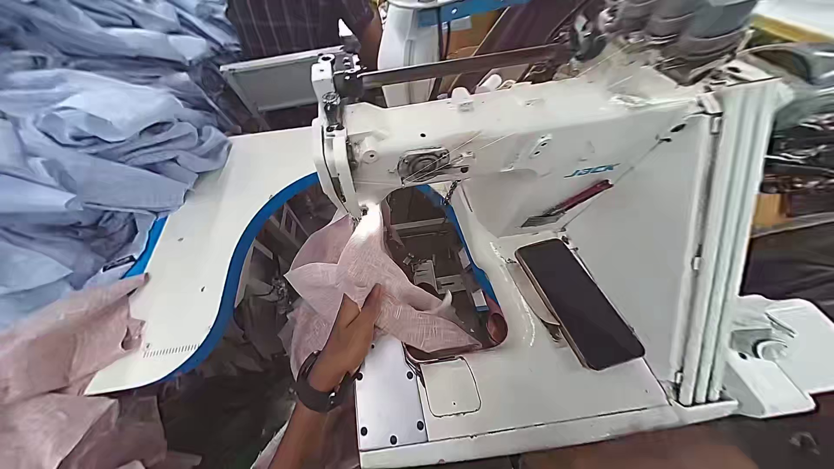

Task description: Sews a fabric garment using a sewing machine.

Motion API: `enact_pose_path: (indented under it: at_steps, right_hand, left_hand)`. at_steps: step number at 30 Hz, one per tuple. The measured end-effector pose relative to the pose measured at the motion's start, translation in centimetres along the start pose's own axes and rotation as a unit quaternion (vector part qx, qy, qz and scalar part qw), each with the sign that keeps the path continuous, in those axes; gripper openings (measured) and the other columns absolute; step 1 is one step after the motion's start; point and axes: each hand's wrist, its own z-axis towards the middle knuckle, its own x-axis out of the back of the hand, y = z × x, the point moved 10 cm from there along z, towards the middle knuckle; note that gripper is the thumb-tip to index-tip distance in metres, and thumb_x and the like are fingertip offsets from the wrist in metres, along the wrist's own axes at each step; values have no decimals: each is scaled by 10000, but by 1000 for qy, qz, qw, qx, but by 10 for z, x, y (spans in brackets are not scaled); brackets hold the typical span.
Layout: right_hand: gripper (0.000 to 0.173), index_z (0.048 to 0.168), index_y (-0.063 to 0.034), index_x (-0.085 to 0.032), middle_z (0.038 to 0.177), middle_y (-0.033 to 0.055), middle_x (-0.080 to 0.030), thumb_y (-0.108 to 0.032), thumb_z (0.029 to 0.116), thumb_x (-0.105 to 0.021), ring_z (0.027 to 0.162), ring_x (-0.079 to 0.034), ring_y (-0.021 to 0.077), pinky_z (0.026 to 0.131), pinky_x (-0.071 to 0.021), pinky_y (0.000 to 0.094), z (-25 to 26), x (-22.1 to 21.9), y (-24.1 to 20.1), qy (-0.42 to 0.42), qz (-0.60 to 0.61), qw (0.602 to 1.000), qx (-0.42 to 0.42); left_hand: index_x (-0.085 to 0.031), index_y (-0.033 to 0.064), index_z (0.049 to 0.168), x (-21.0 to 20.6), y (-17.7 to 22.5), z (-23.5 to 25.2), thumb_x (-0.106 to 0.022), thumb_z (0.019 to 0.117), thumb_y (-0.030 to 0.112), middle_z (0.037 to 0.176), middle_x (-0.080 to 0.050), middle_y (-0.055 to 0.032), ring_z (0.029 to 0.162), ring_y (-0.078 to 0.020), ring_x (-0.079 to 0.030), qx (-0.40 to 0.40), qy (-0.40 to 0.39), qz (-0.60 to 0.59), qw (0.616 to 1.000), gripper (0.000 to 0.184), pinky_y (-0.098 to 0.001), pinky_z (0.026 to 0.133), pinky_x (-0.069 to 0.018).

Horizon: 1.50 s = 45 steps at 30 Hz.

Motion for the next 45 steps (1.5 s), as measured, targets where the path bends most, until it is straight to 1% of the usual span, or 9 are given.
enact_pose_path:
  at_steps: [2, 4, 7, 12, 16, 20, 24, 31, 45]
  right_hand:
    - [266, 1014, -137, -767, 964, -17, -771, -292, 1052, -554, 892, -720, 63, 825, -598, 306, 79, 4, -18, 86, -236, 968, 7]
    - [265, 916, 48, -745, 857, 202, -730, -175, 993, -625, 820, -721, 321, 775, -548, 583, 149, -38, -3, 2, -290, 956, -37]
    - [328, 907, -13, -737, 716, 45, -669, -320, 976, -646, 645, -619, 111, 611, -506, 309, 180, -125, -28, -67, -168, 982, 59]
    - [229, 828, -24, -717, 720, 124, -673, -242, 899, -731, 661, -684, 270, 570, -533, 441, 142, -221, -46, -160, -199, 952, 169]
    - [181, 932, -37, -770, 794, 99, -741, -184, 914, -668, 710, -730, 233, 632, -596, 432, 183, -141, -44, 45, -303, 949, 74]
    - [550, 1392, 1, -557, 1227, 210, -668, -352, 988, -680, 1133, -646, 357, 995, -482, 558, 246, -98, 41, -36, -307, 934, -180]
    - [545, 1334, -28, -556, 881, 59, -627, -291, 908, -772, 746, -583, 177, 731, -499, 401, 243, -104, 62, -36, -246, 947, -206]
    - [343, 1213, -41, -630, 894, 29, -647, -58, 887, -734, 771, -605, 77, 733, -520, 275, 228, -108, 62, -97, -121, 964, -217]
    - [190, 1100, -108, -670, 875, 8, -660, -99, 925, -744, 764, -617, 84, 707, -516, 293, 223, -105, 62, -92, -156, 952, -247]
  left_hand:
    - [-447, 55, 1240, -7, 22, -8, -416, 1099, 199, 997, -699, 166, 942, 64, -681, -45, -11, -29, 998, 204, -180, 877, -582]
    - [-425, 95, 1231, -3, 40, -18, -430, 1099, 325, 1000, -693, 207, 961, 80, -675, -80, -4, -31, 996, 265, -165, 896, -575]
    - [-470, 113, 1249, 34, 54, -21, -448, 1057, 487, 1033, -708, 206, 1008, 74, -672, -129, 58, -27, 990, 421, -171, 942, -561]
    - [-573, 94, 1154, 115, 0, -72, -306, 1095, 168, 949, -762, 92, 909, -10, -728, -74, 285, -140, 945, 283, -231, 850, -615]
    - [-633, 104, 1085, 147, -47, -116, -288, 1078, 146, 921, -774, 39, 865, -40, -742, -2, 339, -201, 919, 348, -258, 795, -633]
    - [-638, 101, 1037, 152, -66, -133, -278, 1050, 132, 863, -771, 24, 805, -47, -744, 42, 348, -210, 913, 362, -257, 744, -636]
    - [-625, 100, 1025, 150, -74, -138, -290, 1028, 100, 848, -766, 43, 791, -30, -738, 56, 357, -193, 912, 334, -244, 745, -632]
    - [-531, 24, 1133, 135, -93, -142, -484, 915, 79, 855, -677, 118, 797, 67, -668, 194, 209, 9, 958, 230, -169, 767, -582]
    - [-602, 80, 767, 131, -145, -136, -495, 913, 271, 666, -556, 29, 668, -68, -591, 322, -4, 243, 915, 263, -328, 662, -500]
